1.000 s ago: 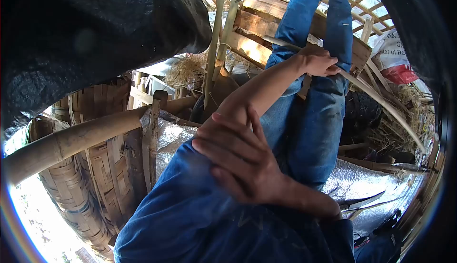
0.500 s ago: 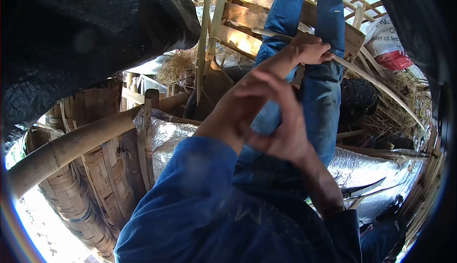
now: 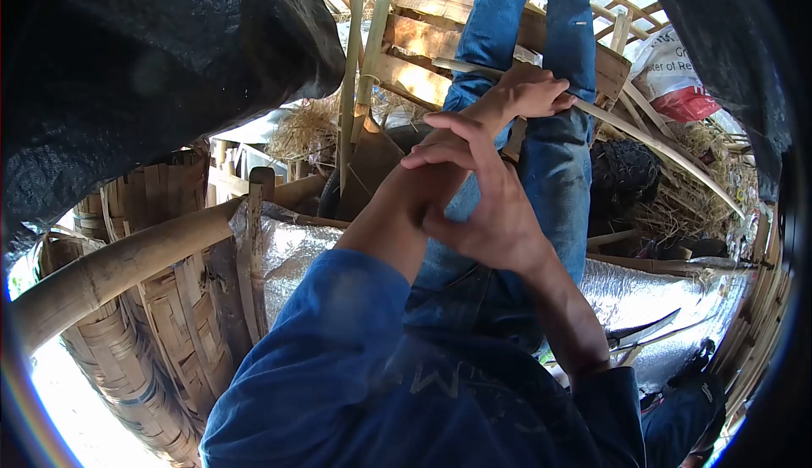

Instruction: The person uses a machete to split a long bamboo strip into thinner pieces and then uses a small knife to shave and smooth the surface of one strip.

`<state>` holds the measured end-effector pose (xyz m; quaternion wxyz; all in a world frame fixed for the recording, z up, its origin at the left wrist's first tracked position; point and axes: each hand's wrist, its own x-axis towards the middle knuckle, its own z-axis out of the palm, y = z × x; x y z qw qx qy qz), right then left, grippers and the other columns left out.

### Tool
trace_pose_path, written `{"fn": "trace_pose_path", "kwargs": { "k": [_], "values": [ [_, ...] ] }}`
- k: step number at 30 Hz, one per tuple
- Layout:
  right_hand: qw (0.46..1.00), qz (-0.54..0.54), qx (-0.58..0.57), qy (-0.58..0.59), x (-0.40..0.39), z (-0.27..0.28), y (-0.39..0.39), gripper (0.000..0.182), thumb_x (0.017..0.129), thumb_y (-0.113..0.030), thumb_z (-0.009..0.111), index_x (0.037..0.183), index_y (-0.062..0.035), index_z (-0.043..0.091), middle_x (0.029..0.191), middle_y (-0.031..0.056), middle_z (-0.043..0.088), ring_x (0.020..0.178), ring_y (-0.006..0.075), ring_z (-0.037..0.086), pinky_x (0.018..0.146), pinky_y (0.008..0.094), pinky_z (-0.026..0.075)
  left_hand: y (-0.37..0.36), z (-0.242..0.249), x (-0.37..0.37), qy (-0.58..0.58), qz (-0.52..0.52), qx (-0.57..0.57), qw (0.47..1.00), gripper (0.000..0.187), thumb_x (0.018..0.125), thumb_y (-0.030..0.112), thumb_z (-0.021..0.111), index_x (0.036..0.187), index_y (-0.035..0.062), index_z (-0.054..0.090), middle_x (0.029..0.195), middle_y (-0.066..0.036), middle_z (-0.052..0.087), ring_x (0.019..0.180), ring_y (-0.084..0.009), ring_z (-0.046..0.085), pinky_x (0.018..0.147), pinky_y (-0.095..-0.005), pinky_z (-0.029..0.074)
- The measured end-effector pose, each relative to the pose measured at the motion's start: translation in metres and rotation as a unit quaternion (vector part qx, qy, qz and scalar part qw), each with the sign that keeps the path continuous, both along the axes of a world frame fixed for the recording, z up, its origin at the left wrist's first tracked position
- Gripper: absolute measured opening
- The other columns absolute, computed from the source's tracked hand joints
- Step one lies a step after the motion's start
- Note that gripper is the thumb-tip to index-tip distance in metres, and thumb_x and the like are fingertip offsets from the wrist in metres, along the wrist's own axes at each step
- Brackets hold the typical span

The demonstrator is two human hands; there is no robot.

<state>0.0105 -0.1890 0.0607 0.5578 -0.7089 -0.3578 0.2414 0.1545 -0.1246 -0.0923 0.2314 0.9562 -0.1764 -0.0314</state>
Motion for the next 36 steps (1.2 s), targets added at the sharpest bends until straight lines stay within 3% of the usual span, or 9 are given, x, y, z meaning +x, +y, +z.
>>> {"fn": "trace_pose_path", "kwargs": {
  "k": [2, 20, 23, 26, 28, 29, 33, 35, 36],
  "values": [
    [0.997, 0.027, 0.074, 0.005, -0.006, 0.014, 0.0, 0.085, 0.06, 0.001, 0.074, 0.135, -0.0055, 0.035, 0.112, 0.0061, 0.064, 0.114, 0.0249, 0.058, 0.104, 0.0396, 0.04, 0.001, 0.002, 0.0, 0.001, -0.006, -0.001, 1.0, 0.045, 0.092, 0.052, 0.044, 0.087, 0.0115, 0.063, 0.076, -0.015, 0.068, 0.074, -0.0351, 0.067, 0.07, -0.0451, 0.054],
    [0.999, -0.001, 0.039, -0.014, -0.006, -0.002, 0.001, 0.09, 0.058, 0.002, 0.074, 0.137, -0.0072, 0.032, 0.113, 0.0104, 0.062, 0.114, 0.0284, 0.057, 0.1, 0.0406, 0.042, -0.001, -0.009, -0.001, -0.025, -0.007, -0.007, 1.0, 0.044, 0.092, 0.052, 0.045, 0.086, 0.0121, 0.064, 0.073, -0.014, 0.067, 0.071, -0.0344, 0.067, 0.065, -0.0445, 0.055],
    [0.999, -0.028, 0.006, -0.034, 0.002, -0.015, -0.003, 0.088, 0.059, 0.006, 0.07, 0.137, -0.0086, 0.031, 0.116, 0.0111, 0.061, 0.116, 0.0265, 0.056, 0.102, 0.0422, 0.04, -0.001, -0.011, 0.0, -0.095, -0.009, -0.025, 0.995, 0.044, 0.093, 0.048, 0.048, 0.077, 0.0093, 0.06, 0.061, -0.014, 0.063, 0.059, -0.0355, 0.064, 0.054, -0.0449, 0.052],
    [0.994, -0.009, 0.102, 0.025, 0.015, -0.03, -0.025, 0.082, 0.065, 0.011, 0.067, 0.136, -0.0094, 0.032, 0.115, 0.0129, 0.06, 0.116, 0.0242, 0.056, 0.102, 0.0404, 0.04, 0.001, -0.007, 0.0, -0.061, -0.001, -0.037, 0.997, 0.044, 0.093, 0.049, 0.048, 0.079, 0.0088, 0.061, 0.062, -0.015, 0.063, 0.059, -0.036, 0.064, 0.054, -0.0448, 0.052],
    [0.904, -0.135, 0.259, 0.311, 0.017, -0.034, -0.038, 0.061, 0.075, 0.008, 0.07, 0.128, -0.0068, 0.042, 0.112, 0.0087, 0.059, 0.112, 0.0206, 0.056, 0.101, 0.036, 0.042, 0.002, -0.007, 0.001, -0.056, -0.009, -0.043, 0.997, 0.044, 0.093, 0.049, 0.048, 0.081, 0.0083, 0.061, 0.063, -0.015, 0.063, 0.059, -0.0364, 0.064, 0.055, -0.045, 0.052],
    [0.905, -0.135, 0.257, 0.312, 0.017, -0.035, -0.041, 0.061, 0.075, 0.008, 0.07, 0.128, -0.0068, 0.042, 0.112, 0.0087, 0.059, 0.112, 0.0206, 0.056, 0.101, 0.036, 0.042, 0.002, -0.008, 0.002, -0.055, -0.008, -0.045, 0.997, 0.044, 0.093, 0.049, 0.048, 0.081, 0.0083, 0.061, 0.063, -0.015, 0.063, 0.059, -0.0364, 0.064, 0.055, -0.045, 0.052],
    [0.968, -0.138, 0.124, 0.171, -0.002, -0.022, -0.032, 0.052, 0.076, -0.001, 0.076, 0.119, -0.0031, 0.048, 0.113, 0.0112, 0.056, 0.11, 0.0223, 0.056, 0.095, 0.0336, 0.045, 0.0, -0.01, 0.005, -0.009, -0.009, -0.021, 1.0, 0.047, 0.092, 0.052, 0.045, 0.083, 0.0088, 0.063, 0.074, -0.016, 0.067, 0.071, -0.0354, 0.067, 0.065, -0.0442, 0.054],
    [0.991, -0.088, 0.08, -0.057, -0.013, -0.003, -0.014, 0.058, 0.07, -0.007, 0.08, 0.118, -0.0013, 0.048, 0.112, 0.0126, 0.056, 0.106, 0.0267, 0.057, 0.092, 0.0364, 0.046, -0.002, -0.008, 0.004, -0.015, -0.013, -0.015, 1.0, 0.047, 0.092, 0.052, 0.045, 0.084, 0.009, 0.063, 0.074, -0.016, 0.067, 0.072, -0.0353, 0.067, 0.065, -0.0441, 0.054],
    [0.991, -0.088, 0.082, -0.057, -0.015, -0.006, -0.012, 0.058, 0.07, -0.007, 0.08, 0.118, -0.0013, 0.048, 0.112, 0.0126, 0.056, 0.106, 0.0267, 0.057, 0.092, 0.0364, 0.046, -0.002, -0.007, 0.004, -0.013, -0.011, -0.013, 1.0, 0.047, 0.092, 0.052, 0.045, 0.084, 0.0092, 0.063, 0.074, -0.016, 0.068, 0.072, -0.0353, 0.067, 0.065, -0.0442, 0.054]
  ]
}}
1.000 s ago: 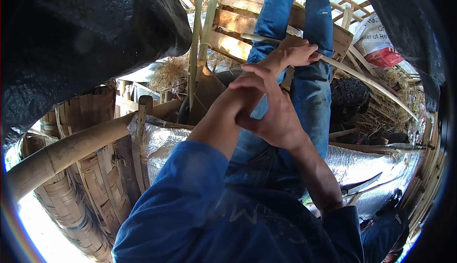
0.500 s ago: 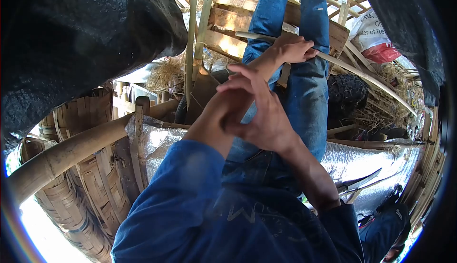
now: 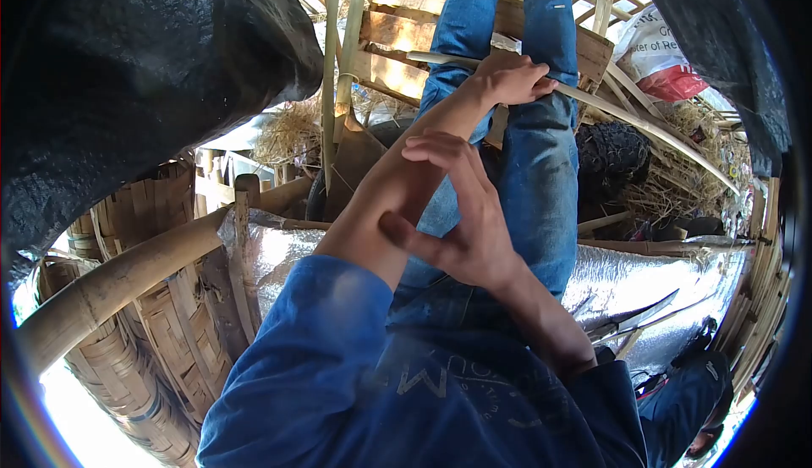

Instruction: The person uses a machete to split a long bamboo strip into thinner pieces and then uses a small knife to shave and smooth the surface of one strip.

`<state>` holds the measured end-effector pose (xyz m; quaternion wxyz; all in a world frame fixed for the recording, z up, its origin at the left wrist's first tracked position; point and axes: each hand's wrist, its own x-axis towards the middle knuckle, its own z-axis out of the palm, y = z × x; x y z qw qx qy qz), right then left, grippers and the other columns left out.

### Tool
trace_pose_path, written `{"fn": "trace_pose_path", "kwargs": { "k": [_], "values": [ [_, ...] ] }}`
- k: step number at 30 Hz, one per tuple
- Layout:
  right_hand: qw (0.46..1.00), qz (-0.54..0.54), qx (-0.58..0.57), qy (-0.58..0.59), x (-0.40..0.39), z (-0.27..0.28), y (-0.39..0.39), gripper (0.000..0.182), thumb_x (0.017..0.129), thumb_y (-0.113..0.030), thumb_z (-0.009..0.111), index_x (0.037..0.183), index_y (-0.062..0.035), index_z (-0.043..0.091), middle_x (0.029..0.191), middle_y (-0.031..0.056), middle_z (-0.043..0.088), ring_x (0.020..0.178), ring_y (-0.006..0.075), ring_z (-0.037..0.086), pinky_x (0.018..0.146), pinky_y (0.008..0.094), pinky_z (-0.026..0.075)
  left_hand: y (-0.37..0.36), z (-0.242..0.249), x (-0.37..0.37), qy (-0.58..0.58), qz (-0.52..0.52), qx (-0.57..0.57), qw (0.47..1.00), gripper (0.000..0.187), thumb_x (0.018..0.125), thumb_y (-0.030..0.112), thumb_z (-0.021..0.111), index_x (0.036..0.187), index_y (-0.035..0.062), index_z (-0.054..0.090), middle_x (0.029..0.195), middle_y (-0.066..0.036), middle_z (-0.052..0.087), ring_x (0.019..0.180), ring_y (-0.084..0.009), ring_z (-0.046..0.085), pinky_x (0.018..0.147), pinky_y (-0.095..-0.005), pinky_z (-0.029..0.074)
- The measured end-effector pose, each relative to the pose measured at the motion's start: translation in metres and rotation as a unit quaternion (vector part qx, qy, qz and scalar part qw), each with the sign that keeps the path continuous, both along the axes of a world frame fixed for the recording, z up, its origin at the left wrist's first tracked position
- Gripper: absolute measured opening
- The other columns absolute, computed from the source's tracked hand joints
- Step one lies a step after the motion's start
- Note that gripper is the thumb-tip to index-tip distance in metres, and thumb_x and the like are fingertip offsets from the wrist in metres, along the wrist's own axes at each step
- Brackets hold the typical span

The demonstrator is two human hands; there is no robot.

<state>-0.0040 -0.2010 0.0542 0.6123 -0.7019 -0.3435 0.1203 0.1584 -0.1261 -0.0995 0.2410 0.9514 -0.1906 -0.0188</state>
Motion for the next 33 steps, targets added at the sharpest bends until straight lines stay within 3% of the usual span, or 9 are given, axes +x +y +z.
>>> {"fn": "trace_pose_path", "kwargs": {
  "k": [8, 18, 21, 23, 24, 27, 29, 30, 33],
  "values": [
    [0.999, 0.018, -0.019, 0.034, -0.002, 0.013, 0.003, 0.077, 0.058, -0.001, 0.077, 0.126, -0.0036, 0.041, 0.117, 0.0159, 0.051, 0.114, 0.0309, 0.051, 0.098, 0.0392, 0.04, 0.0, 0.003, -0.002, 0.009, 0.006, 0.006, 1.0, 0.047, 0.093, 0.052, 0.044, 0.084, 0.0093, 0.062, 0.074, -0.015, 0.067, 0.07, -0.0348, 0.067, 0.064, -0.0444, 0.054],
    [0.999, 0.029, -0.039, 0.002, -0.003, 0.005, 0.002, 0.078, 0.059, -0.003, 0.079, 0.127, -0.0019, 0.04, 0.12, 0.0165, 0.049, 0.116, 0.0298, 0.05, 0.1, 0.0397, 0.038, 0.0, -0.003, -0.003, 0.003, 0.009, 0.002, 1.0, 0.047, 0.092, 0.052, 0.044, 0.082, 0.0099, 0.062, 0.072, -0.015, 0.067, 0.07, -0.035, 0.067, 0.065, -0.0442, 0.054],
    [0.996, -0.056, -0.056, -0.037, 0.011, -0.028, -0.012, 0.073, 0.063, 0.0, 0.076, 0.127, -0.0015, 0.041, 0.122, 0.0165, 0.05, 0.119, 0.0306, 0.049, 0.102, 0.041, 0.038, 0.001, 0.003, 0.001, 0.009, 0.006, 0.0, 1.0, 0.047, 0.092, 0.052, 0.045, 0.083, 0.01, 0.063, 0.074, -0.015, 0.068, 0.071, -0.0351, 0.067, 0.065, -0.0444, 0.054],
    [0.982, -0.173, 0.026, 0.076, 0.017, -0.039, -0.027, 0.061, 0.065, -0.004, 0.073, 0.121, -0.0036, 0.05, 0.118, 0.0167, 0.052, 0.113, 0.0366, 0.05, 0.101, 0.0452, 0.039, 0.003, 0.002, -0.003, 0.026, 0.013, -0.006, 1.0, 0.047, 0.092, 0.052, 0.045, 0.083, 0.0099, 0.063, 0.075, -0.015, 0.068, 0.072, -0.0351, 0.067, 0.065, -0.0446, 0.054],
    [0.982, -0.17, 0.025, 0.076, 0.01, -0.035, -0.03, 0.061, 0.065, -0.004, 0.073, 0.121, -0.0036, 0.05, 0.118, 0.0167, 0.052, 0.113, 0.0366, 0.05, 0.101, 0.0452, 0.039, 0.003, -0.001, -0.003, -0.017, 0.014, -0.011, 1.0, 0.045, 0.093, 0.05, 0.046, 0.081, 0.0093, 0.061, 0.068, -0.015, 0.065, 0.066, -0.0349, 0.066, 0.061, -0.0445, 0.053],
    [0.973, -0.072, -0.046, -0.214, -0.014, -0.028, -0.037, 0.046, 0.082, -0.019, 0.062, 0.122, -0.0009, 0.048, 0.134, 0.0171, 0.045, 0.125, 0.0321, 0.046, 0.106, 0.0458, 0.034, 0.001, 0.0, -0.002, -0.018, 0.012, -0.011, 1.0, 0.045, 0.093, 0.05, 0.047, 0.082, 0.0091, 0.061, 0.069, -0.015, 0.065, 0.067, -0.0352, 0.066, 0.062, -0.0447, 0.053],
    [0.922, 0.168, -0.09, -0.336, -0.025, -0.048, -0.029, 0.04, 0.091, -0.027, 0.05, 0.119, 0.0008, 0.052, 0.137, 0.018, 0.045, 0.127, 0.033, 0.045, 0.108, 0.0479, 0.031, -0.001, 0.0, 0.0, 0.022, 0.007, -0.003, 1.0, 0.046, 0.092, 0.052, 0.046, 0.084, 0.0094, 0.063, 0.075, -0.015, 0.068, 0.073, -0.0356, 0.067, 0.067, -0.0451, 0.054],
    [0.904, 0.141, -0.311, -0.258, -0.003, -0.038, -0.027, 0.046, 0.096, -0.031, 0.042, 0.126, 0.0026, 0.051, 0.14, 0.0201, 0.043, 0.132, 0.0354, 0.039, 0.11, 0.0487, 0.028, -0.002, -0.004, -0.001, 0.039, 0.006, -0.017, 0.999, 0.046, 0.092, 0.052, 0.046, 0.085, 0.0095, 0.063, 0.076, -0.016, 0.068, 0.074, -0.0362, 0.067, 0.068, -0.0451, 0.054],
    [0.955, -0.03, -0.196, -0.219, 0.029, -0.042, -0.04, 0.05, 0.095, -0.029, 0.043, 0.13, 0.0064, 0.046, 0.141, 0.0214, 0.042, 0.133, 0.0359, 0.037, 0.111, 0.0515, 0.024, 0.003, -0.004, 0.001, 0.019, 0.006, 0.001, 1.0, 0.047, 0.092, 0.052, 0.046, 0.087, 0.0092, 0.063, 0.078, -0.016, 0.068, 0.076, -0.0376, 0.067, 0.069, -0.0455, 0.054]
  ]
}}
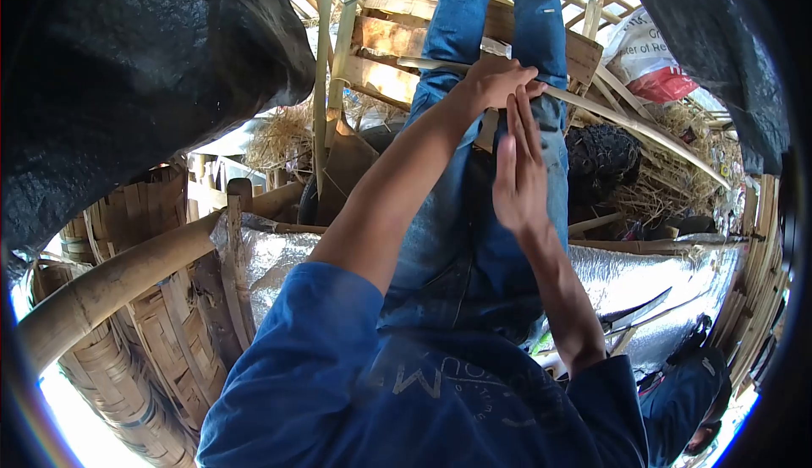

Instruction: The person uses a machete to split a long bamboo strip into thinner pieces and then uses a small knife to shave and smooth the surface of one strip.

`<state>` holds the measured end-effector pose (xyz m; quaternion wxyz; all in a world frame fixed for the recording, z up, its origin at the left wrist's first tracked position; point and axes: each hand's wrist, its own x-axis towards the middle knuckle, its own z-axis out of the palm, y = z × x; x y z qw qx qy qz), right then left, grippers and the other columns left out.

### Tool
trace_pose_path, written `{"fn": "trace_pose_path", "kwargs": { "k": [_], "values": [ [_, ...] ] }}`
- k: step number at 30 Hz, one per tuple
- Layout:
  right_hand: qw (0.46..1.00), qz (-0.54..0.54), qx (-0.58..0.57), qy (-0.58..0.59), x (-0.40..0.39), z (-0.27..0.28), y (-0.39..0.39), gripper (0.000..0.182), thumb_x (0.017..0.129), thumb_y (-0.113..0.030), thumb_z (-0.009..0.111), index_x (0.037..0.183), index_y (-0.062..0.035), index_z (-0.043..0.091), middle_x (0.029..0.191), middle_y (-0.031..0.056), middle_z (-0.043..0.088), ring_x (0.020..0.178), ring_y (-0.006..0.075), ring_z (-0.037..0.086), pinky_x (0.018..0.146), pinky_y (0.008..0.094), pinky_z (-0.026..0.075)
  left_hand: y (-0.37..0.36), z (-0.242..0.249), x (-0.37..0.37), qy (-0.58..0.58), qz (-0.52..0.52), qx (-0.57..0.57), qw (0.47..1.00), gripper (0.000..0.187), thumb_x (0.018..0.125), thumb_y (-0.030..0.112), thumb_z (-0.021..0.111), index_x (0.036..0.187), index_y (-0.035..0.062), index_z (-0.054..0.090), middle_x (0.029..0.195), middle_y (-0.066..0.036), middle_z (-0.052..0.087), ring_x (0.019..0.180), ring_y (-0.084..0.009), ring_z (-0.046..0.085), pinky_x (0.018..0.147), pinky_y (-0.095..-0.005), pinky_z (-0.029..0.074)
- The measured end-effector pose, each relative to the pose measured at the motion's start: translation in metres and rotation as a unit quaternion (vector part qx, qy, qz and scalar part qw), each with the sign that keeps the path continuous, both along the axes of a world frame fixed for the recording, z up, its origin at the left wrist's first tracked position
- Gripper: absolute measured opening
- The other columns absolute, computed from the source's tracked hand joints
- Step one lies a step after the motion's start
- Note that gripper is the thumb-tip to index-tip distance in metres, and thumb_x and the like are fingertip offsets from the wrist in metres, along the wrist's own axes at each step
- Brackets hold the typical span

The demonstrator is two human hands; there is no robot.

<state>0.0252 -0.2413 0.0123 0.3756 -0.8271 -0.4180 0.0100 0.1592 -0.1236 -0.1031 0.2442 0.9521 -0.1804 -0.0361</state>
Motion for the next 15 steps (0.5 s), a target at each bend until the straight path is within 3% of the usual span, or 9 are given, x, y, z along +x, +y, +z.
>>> {"fn": "trace_pose_path", "kwargs": {
  "k": [1, 2, 3, 7, 8, 10, 11, 12, 15],
  "values": [
    [0.994, -0.069, 0.08, 0.011, 0.006, 0.002, 0.0, 0.053, 0.095, -0.028, 0.044, 0.132, 0.0083, 0.043, 0.141, 0.022, 0.041, 0.134, 0.0361, 0.037, 0.111, 0.0528, 0.021, 0.001, 0.003, 0.0, -0.009, 0.003, 0.003, 1.0, 0.047, 0.092, 0.052, 0.045, 0.087, 0.0091, 0.063, 0.078, -0.017, 0.068, 0.076, -0.0378, 0.067, 0.069, -0.0456, 0.054],
    [0.987, 0.008, 0.156, 0.033, -0.017, 0.007, 0.002, 0.05, 0.095, -0.025, 0.044, 0.132, 0.0091, 0.042, 0.14, 0.0234, 0.042, 0.134, 0.0366, 0.036, 0.11, 0.0528, 0.023, -0.001, 0.004, -0.002, -0.013, 0.002, 0.004, 1.0, 0.047, 0.092, 0.053, 0.045, 0.087, 0.0091, 0.063, 0.077, -0.017, 0.068, 0.076, -0.0379, 0.066, 0.069, -0.0456, 0.054],
    [0.988, 0.003, 0.153, 0.034, -0.02, 0.005, 0.001, 0.05, 0.095, -0.025, 0.044, 0.132, 0.0091, 0.042, 0.14, 0.0234, 0.042, 0.134, 0.0366, 0.036, 0.11, 0.0528, 0.023, -0.001, 0.004, -0.001, 0.011, 0.008, -0.01, 1.0, 0.047, 0.092, 0.053, 0.044, 0.086, 0.0094, 0.063, 0.077, -0.018, 0.067, 0.076, -0.0377, 0.066, 0.068, -0.0465, 0.054],
    [0.992, 0.036, -0.119, -0.019, -0.021, -0.015, 0.001, 0.053, 0.09, -0.023, 0.054, 0.133, 0.0064, 0.044, 0.137, 0.0255, 0.044, 0.133, 0.0392, 0.037, 0.11, 0.0509, 0.024, 0.0, 0.004, -0.002, -0.042, 0.002, 0.002, 0.999, 0.048, 0.093, 0.053, 0.044, 0.086, 0.0095, 0.063, 0.072, -0.017, 0.066, 0.071, -0.0372, 0.066, 0.065, -0.0472, 0.054],
    [0.992, 0.038, -0.12, -0.023, -0.017, -0.015, -0.001, 0.053, 0.09, -0.023, 0.054, 0.133, 0.0064, 0.044, 0.137, 0.0255, 0.044, 0.133, 0.0392, 0.037, 0.11, 0.0509, 0.024, 0.001, 0.003, 0.002, -0.046, 0.005, 0.001, 0.999, 0.048, 0.093, 0.053, 0.044, 0.086, 0.0095, 0.063, 0.072, -0.017, 0.066, 0.071, -0.0372, 0.066, 0.065, -0.0472, 0.054],
    [0.999, -0.025, 0.03, 0.031, -0.019, -0.001, -0.012, 0.056, 0.088, -0.027, 0.056, 0.134, 0.0038, 0.044, 0.139, 0.0235, 0.043, 0.133, 0.0367, 0.038, 0.11, 0.0514, 0.025, -0.001, -0.001, -0.004, -0.072, 0.012, -0.029, 0.997, 0.041, 0.092, 0.046, 0.05, 0.081, 0.0086, 0.06, 0.061, -0.016, 0.062, 0.06, -0.0371, 0.063, 0.055, -0.0456, 0.052],
    [0.988, 0.083, 0.116, 0.056, -0.032, 0.011, -0.007, 0.058, 0.088, -0.029, 0.058, 0.134, 0.0039, 0.044, 0.138, 0.0232, 0.044, 0.133, 0.0369, 0.038, 0.109, 0.0526, 0.025, -0.001, -0.003, -0.002, -0.079, 0.002, -0.027, 0.996, 0.039, 0.092, 0.046, 0.05, 0.084, 0.0094, 0.061, 0.061, -0.016, 0.062, 0.06, -0.0372, 0.063, 0.054, -0.0453, 0.052],
    [0.976, 0.19, 0.077, 0.073, -0.049, 0.019, -0.003, 0.055, 0.089, -0.028, 0.057, 0.132, 0.0041, 0.046, 0.137, 0.0228, 0.045, 0.133, 0.0365, 0.038, 0.11, 0.053, 0.024, -0.001, 0.002, -0.001, -0.082, -0.005, -0.028, 0.996, 0.039, 0.092, 0.046, 0.05, 0.084, 0.0094, 0.061, 0.061, -0.016, 0.062, 0.06, -0.0372, 0.063, 0.054, -0.0453, 0.052],
    [0.985, 0.171, -0.017, -0.031, -0.042, -0.01, 0.0, 0.047, 0.09, -0.027, 0.056, 0.126, 0.0022, 0.052, 0.131, 0.023, 0.05, 0.128, 0.0359, 0.044, 0.107, 0.0491, 0.031, -0.002, 0.014, -0.006, -0.027, 0.017, -0.003, 1.0, 0.044, 0.094, 0.049, 0.044, 0.089, 0.009, 0.061, 0.07, -0.018, 0.066, 0.069, -0.0384, 0.066, 0.062, -0.0477, 0.053]
  ]
}}
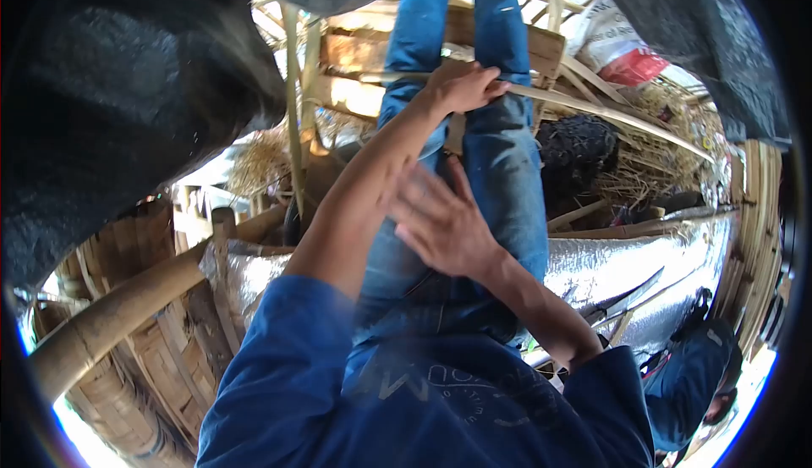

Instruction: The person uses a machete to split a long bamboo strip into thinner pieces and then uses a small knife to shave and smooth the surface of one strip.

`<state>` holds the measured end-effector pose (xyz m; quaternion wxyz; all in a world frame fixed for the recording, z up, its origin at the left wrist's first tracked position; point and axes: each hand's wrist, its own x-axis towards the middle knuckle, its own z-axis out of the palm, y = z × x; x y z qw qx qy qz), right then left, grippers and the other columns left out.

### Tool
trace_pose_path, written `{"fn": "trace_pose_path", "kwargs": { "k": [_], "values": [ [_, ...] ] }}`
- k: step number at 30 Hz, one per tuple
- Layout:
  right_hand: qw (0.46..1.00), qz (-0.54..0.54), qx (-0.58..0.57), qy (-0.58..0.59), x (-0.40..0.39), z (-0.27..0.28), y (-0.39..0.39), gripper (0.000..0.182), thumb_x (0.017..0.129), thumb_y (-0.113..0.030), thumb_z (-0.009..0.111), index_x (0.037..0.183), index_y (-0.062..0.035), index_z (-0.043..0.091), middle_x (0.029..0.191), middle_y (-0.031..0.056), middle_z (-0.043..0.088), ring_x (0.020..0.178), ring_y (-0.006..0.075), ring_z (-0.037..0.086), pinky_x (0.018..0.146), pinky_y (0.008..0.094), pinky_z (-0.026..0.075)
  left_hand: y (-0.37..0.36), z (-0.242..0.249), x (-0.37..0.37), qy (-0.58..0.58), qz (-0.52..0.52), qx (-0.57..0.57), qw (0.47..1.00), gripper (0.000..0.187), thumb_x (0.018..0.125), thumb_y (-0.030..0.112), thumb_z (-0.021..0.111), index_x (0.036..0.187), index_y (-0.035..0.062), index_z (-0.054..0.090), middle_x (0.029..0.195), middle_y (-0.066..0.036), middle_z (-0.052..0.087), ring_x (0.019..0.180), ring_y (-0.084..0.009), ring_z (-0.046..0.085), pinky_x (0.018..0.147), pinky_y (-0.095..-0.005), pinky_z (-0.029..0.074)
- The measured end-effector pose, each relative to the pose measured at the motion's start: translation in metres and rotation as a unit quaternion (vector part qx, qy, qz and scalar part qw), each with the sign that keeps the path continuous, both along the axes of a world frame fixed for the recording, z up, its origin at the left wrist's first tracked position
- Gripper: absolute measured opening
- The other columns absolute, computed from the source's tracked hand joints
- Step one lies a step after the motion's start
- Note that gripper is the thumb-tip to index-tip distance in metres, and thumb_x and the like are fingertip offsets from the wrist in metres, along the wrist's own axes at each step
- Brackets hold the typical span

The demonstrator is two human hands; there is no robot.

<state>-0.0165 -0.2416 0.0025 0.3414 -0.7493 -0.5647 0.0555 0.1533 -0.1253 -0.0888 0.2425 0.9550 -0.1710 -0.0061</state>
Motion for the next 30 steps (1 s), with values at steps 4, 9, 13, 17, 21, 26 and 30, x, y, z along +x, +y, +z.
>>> {"fn": "trace_pose_path", "kwargs": {
  "k": [4, 9, 13, 17, 21, 26, 30],
  "values": [
    [0.889, -0.386, 0.032, 0.245, 0.053, -0.002, -0.037, 0.03, 0.093, -0.017, 0.056, 0.115, 0.0032, 0.057, 0.111, 0.0239, 0.06, 0.096, 0.0354, 0.064, 0.082, 0.0404, 0.051, 0.0, -0.004, 0.0, -0.01, 0.007, -0.047, 0.999, 0.035, 0.092, 0.046, 0.052, 0.084, 0.0122, 0.057, 0.07, -0.017, 0.063, 0.068, -0.0396, 0.062, 0.059, -0.0474, 0.049],
    [0.854, -0.488, 0.068, 0.17, 0.07, -0.006, -0.105, 0.025, 0.091, -0.01, 0.057, 0.112, 0.0027, 0.058, 0.106, 0.0218, 0.06, 0.084, 0.031, 0.068, 0.073, 0.0352, 0.055, 0.001, 0.008, 0.002, -0.011, 0.02, -0.071, 0.997, 0.039, 0.092, 0.043, 0.054, 0.076, 0.0078, 0.06, 0.066, -0.016, 0.061, 0.065, -0.0375, 0.061, 0.056, -0.0448, 0.047],
    [0.797, -0.572, 0.056, 0.189, 0.042, -0.025, -0.154, 0.024, 0.089, -0.009, 0.058, 0.111, 0.0, 0.06, 0.106, 0.0182, 0.058, 0.086, 0.0291, 0.068, 0.076, 0.0345, 0.056, 0.022, 0.021, 0.009, -0.011, 0.031, -0.09, 0.995, 0.037, 0.093, 0.037, 0.055, 0.081, 0.0042, 0.066, 0.059, -0.019, 0.054, 0.056, -0.0381, 0.055, 0.05, -0.0434, 0.038],
    [0.756, -0.617, -0.029, 0.217, 0.0, -0.03, -0.204, 0.02, 0.09, -0.011, 0.058, 0.107, -0.0014, 0.063, 0.105, 0.0143, 0.06, 0.091, 0.0251, 0.067, 0.08, 0.033, 0.056, 0.058, 0.047, -0.015, 0.077, 0.011, -0.183, 0.98, 0.038, 0.097, 0.033, 0.053, 0.076, 0.001, 0.054, 0.054, -0.002, 0.037, 0.05, -0.0071, 0.038, 0.046, -0.0292, 0.03],
    [0.724, -0.662, -0.052, 0.186, -0.034, -0.025, -0.251, 0.018, 0.087, -0.006, 0.058, 0.103, -0.0002, 0.064, 0.099, 0.017, 0.062, 0.086, 0.0281, 0.067, 0.076, 0.0331, 0.056, 0.087, 0.052, -0.066, 0.195, 0.071, -0.166, 0.964, 0.031, 0.096, 0.027, 0.056, 0.08, 0.0014, 0.055, 0.056, 0.001, 0.038, 0.053, -0.0066, 0.036, 0.048, -0.0272, 0.027],
    [0.697, -0.68, -0.138, 0.183, -0.089, -0.011, -0.257, 0.021, 0.088, -0.016, 0.056, 0.102, -0.0021, 0.063, 0.099, 0.0166, 0.061, 0.084, 0.0294, 0.066, 0.074, 0.0389, 0.051, 0.099, 0.06, -0.134, 0.19, 0.126, -0.199, 0.953, 0.028, 0.098, 0.026, 0.053, 0.091, -0.001, 0.055, 0.067, -0.002, 0.046, 0.061, -0.009, 0.04, 0.054, -0.027, 0.033],
    [0.628, -0.707, -0.288, 0.151, -0.149, -0.021, -0.234, 0.039, 0.081, -0.02, 0.064, 0.114, -0.001, 0.053, 0.105, 0.021, 0.053, 0.098, 0.0367, 0.056, 0.082, 0.0445, 0.047, 0.094, 0.075, -0.188, 0.231, 0.19, -0.222, 0.928, 0.026, 0.098, 0.025, 0.053, 0.096, -0.001, 0.056, 0.072, -0.002, 0.049, 0.066, -0.0085, 0.043, 0.058, -0.0258, 0.035]
  ]
}}
